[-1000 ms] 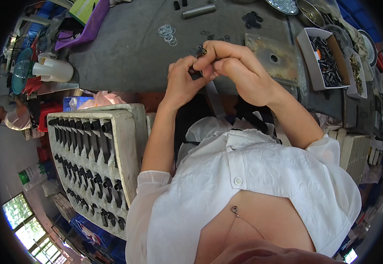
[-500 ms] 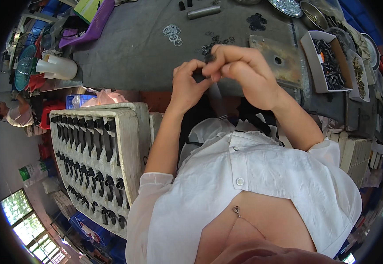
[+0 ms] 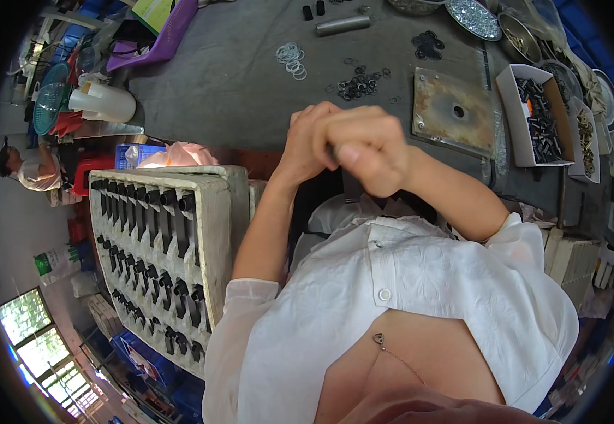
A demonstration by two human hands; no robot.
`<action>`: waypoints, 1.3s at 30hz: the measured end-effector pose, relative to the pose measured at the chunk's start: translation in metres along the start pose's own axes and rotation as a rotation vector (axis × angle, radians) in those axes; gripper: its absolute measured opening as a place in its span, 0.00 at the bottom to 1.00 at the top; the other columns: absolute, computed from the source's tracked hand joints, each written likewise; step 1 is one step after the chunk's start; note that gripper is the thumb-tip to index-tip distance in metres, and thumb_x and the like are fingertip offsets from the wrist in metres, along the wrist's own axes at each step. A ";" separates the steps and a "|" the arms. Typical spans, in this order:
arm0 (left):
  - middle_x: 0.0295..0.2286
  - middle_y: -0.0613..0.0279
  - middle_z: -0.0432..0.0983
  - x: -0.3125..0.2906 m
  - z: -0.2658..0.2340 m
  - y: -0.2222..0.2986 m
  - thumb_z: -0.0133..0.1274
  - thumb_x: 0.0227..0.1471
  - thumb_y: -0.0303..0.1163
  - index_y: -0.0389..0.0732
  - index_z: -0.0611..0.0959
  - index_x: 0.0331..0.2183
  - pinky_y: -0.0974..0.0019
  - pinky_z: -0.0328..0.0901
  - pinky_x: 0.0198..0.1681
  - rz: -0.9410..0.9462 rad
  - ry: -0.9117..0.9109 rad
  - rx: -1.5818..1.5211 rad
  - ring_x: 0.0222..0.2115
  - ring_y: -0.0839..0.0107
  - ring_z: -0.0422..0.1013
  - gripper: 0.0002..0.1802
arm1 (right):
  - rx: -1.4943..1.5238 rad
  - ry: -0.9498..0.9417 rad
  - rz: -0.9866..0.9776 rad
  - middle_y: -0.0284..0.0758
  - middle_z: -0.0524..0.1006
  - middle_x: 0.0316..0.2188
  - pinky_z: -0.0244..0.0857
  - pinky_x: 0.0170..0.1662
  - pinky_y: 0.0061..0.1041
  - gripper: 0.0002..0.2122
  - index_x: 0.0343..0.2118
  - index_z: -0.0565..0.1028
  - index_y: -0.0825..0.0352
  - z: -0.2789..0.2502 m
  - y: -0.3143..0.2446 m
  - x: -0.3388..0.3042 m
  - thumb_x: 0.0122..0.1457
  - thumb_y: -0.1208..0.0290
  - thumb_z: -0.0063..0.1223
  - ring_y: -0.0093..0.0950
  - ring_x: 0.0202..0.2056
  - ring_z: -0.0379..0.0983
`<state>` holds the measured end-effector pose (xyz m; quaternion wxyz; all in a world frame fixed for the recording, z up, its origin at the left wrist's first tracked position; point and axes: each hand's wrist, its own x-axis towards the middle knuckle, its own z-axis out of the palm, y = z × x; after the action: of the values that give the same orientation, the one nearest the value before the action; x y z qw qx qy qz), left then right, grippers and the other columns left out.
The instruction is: Assemble small metal components by inserting pins and washers into a housing and securing them with pliers.
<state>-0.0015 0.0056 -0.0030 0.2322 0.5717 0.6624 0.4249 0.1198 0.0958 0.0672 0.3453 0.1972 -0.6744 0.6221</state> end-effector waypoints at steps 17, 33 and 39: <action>0.40 0.52 0.72 -0.164 -0.115 0.100 0.47 0.55 0.32 0.37 0.66 0.48 0.74 0.67 0.19 -0.382 0.694 -0.783 0.23 0.75 0.70 0.19 | -0.220 0.222 0.315 0.46 0.72 0.33 0.62 0.35 0.22 0.15 0.19 0.66 0.73 -0.030 0.004 -0.043 0.56 0.67 0.37 0.28 0.32 0.68; 0.23 0.65 0.72 -0.472 -0.274 0.030 0.61 0.39 0.25 0.39 0.80 0.39 0.71 0.62 0.30 -1.257 0.756 0.539 0.24 0.76 0.67 0.19 | -0.323 0.075 0.338 0.45 0.72 0.34 0.62 0.38 0.26 0.13 0.21 0.65 0.73 -0.022 0.010 -0.040 0.56 0.66 0.38 0.29 0.34 0.67; 0.37 0.59 0.74 -0.496 -0.257 0.032 0.55 0.44 0.24 0.39 0.78 0.44 0.70 0.64 0.42 -1.030 1.301 0.338 0.38 0.71 0.70 0.20 | -0.287 0.083 0.380 0.44 0.70 0.35 0.59 0.40 0.24 0.13 0.24 0.64 0.71 -0.030 0.014 -0.041 0.59 0.67 0.34 0.27 0.33 0.64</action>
<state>-0.0692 -0.5444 0.0712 -0.1192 -0.1327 0.8965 0.4056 0.1445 0.1204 0.0279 0.2741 -0.0102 -0.7661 0.5813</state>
